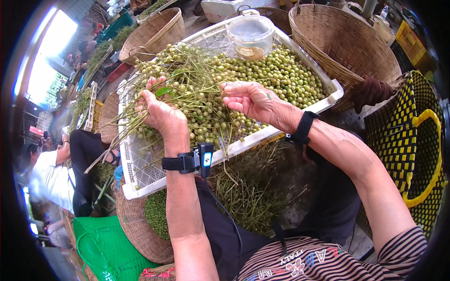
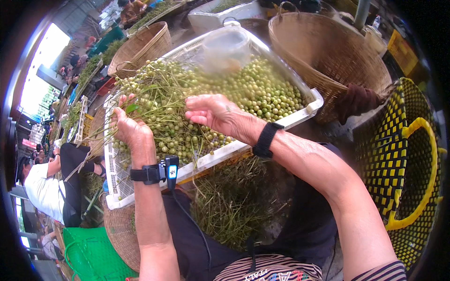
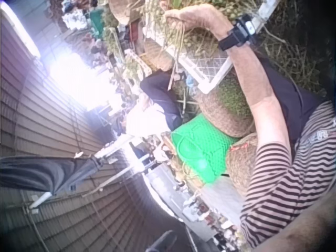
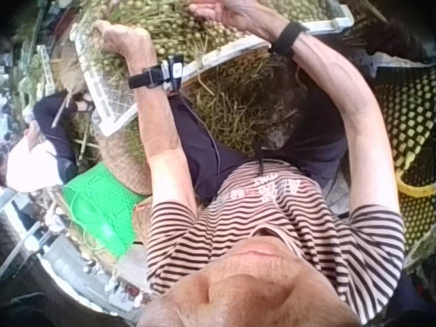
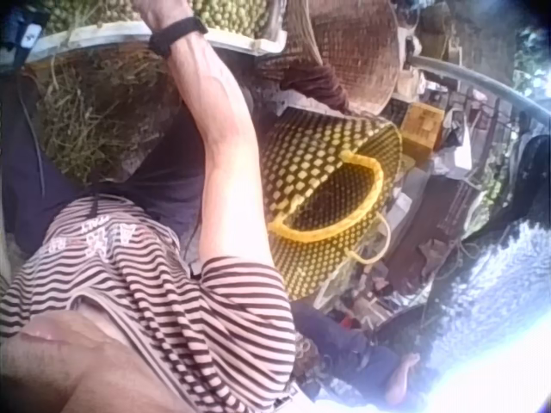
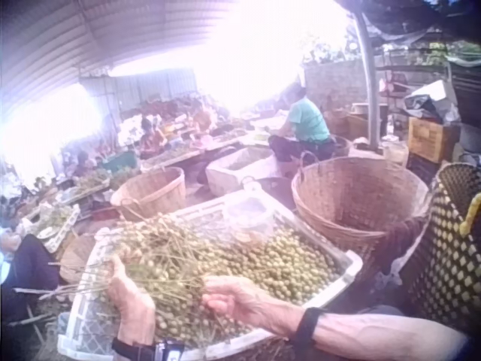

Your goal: Picking small green produce/seeds from stems into a tray.

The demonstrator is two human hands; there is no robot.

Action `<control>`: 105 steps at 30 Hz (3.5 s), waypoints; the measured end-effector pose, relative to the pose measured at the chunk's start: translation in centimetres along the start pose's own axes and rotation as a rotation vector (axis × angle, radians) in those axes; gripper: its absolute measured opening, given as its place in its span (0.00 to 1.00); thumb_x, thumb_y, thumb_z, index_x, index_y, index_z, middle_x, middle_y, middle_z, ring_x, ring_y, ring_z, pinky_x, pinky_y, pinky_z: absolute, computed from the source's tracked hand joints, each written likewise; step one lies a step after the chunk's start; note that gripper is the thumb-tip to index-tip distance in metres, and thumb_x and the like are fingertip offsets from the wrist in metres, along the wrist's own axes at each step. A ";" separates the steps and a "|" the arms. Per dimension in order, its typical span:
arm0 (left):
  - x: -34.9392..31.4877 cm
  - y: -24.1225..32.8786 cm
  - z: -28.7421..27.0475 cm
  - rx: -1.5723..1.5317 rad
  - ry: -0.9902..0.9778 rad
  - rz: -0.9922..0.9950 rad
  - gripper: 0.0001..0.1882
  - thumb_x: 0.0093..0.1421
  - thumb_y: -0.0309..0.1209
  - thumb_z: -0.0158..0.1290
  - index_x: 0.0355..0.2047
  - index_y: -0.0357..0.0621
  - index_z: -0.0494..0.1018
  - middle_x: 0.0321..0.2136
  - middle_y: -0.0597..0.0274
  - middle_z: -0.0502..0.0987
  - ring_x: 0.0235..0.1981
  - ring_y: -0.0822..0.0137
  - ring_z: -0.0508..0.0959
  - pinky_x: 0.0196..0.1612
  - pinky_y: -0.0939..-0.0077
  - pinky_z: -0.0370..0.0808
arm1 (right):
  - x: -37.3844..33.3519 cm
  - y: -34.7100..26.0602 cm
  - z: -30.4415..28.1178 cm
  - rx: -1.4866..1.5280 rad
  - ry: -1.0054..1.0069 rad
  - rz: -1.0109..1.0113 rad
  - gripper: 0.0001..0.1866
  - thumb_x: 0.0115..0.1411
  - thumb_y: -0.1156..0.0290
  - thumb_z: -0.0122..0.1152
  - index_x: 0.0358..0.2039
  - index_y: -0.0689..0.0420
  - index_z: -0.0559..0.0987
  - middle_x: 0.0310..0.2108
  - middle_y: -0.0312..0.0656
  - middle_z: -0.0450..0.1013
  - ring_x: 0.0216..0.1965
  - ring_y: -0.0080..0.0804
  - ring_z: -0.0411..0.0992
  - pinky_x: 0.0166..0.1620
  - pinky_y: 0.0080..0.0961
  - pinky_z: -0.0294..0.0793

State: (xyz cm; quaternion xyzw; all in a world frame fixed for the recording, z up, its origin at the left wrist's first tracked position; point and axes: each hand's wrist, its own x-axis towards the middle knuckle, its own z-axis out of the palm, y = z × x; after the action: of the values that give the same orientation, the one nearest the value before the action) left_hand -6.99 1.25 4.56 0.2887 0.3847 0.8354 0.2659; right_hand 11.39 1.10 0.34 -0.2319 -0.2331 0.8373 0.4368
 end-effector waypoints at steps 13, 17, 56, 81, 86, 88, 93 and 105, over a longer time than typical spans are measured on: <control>2.2 0.9 -1.5 -0.128 0.127 -0.091 0.14 0.63 0.32 0.36 0.33 0.39 0.71 0.32 0.58 0.75 0.34 0.68 0.74 0.38 0.73 0.72 | -1.5 -1.9 -0.2 -0.091 0.172 -0.007 0.12 0.50 0.80 0.52 0.36 0.67 0.69 0.28 0.41 0.70 0.28 0.30 0.72 0.34 0.19 0.77; 1.1 1.3 -1.6 -0.034 0.075 -0.162 0.14 0.64 0.32 0.35 0.36 0.41 0.70 0.35 0.64 0.74 0.35 0.74 0.71 0.38 0.81 0.66 | -1.8 -0.6 -0.2 -0.032 -0.171 0.215 0.11 0.52 0.78 0.46 0.36 0.66 0.70 0.30 0.43 0.71 0.25 0.28 0.73 0.27 0.17 0.76; -7.1 -0.8 3.3 0.137 -0.567 -0.533 0.09 0.53 0.31 0.54 0.33 0.39 0.73 0.20 0.65 0.72 0.15 0.76 0.70 0.16 0.86 0.67 | -0.6 -2.9 0.6 -0.144 -0.040 -0.167 0.10 0.59 0.67 0.51 0.38 0.60 0.72 0.22 0.29 0.67 0.16 0.11 0.60 0.17 0.06 0.58; -3.4 -1.6 0.9 -0.137 -0.312 -0.546 0.09 0.57 0.35 0.50 0.32 0.43 0.68 0.23 0.65 0.72 0.23 0.69 0.73 0.29 0.77 0.74 | 0.6 -4.6 -4.4 -1.623 0.428 -0.514 0.14 0.50 0.62 0.54 0.29 0.60 0.78 0.22 0.49 0.74 0.24 0.41 0.72 0.34 0.39 0.71; -1.9 -0.7 -0.7 -0.208 -0.314 -0.588 0.09 0.58 0.35 0.48 0.34 0.43 0.67 0.28 0.63 0.73 0.31 0.66 0.75 0.35 0.73 0.73 | -1.8 -3.9 0.0 -1.364 0.138 -0.715 0.11 0.50 0.71 0.53 0.33 0.59 0.78 0.30 0.47 0.75 0.33 0.33 0.74 0.38 0.29 0.73; -2.1 -0.5 -0.3 -0.205 -0.335 -0.575 0.08 0.59 0.34 0.48 0.34 0.43 0.67 0.29 0.62 0.73 0.32 0.65 0.75 0.36 0.72 0.73 | -3.2 -3.3 1.3 -1.257 0.004 -0.670 0.11 0.49 0.70 0.54 0.32 0.60 0.79 0.30 0.45 0.76 0.32 0.29 0.73 0.38 0.25 0.73; -2.9 -0.6 0.5 -0.219 -0.343 -0.553 0.10 0.60 0.37 0.45 0.33 0.43 0.66 0.28 0.64 0.70 0.29 0.67 0.73 0.34 0.73 0.72 | -3.2 -1.5 1.3 -1.039 -0.128 -0.265 0.15 0.51 0.64 0.56 0.31 0.65 0.77 0.22 0.39 0.73 0.22 0.20 0.69 0.26 0.19 0.69; -4.0 -1.4 0.8 -0.244 -0.367 -0.517 0.10 0.59 0.38 0.47 0.31 0.44 0.67 0.25 0.65 0.70 0.27 0.69 0.73 0.32 0.74 0.72 | -1.3 -0.1 0.8 -0.697 -0.022 -0.037 0.15 0.51 0.59 0.61 0.25 0.60 0.75 0.19 0.34 0.69 0.18 0.17 0.66 0.17 0.11 0.59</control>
State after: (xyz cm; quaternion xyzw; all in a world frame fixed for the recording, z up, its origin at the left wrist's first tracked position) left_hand -3.39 -0.22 2.72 0.2931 0.2879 0.7145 0.5662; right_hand 11.63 -0.14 1.27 -0.3540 -0.5139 0.7016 0.3439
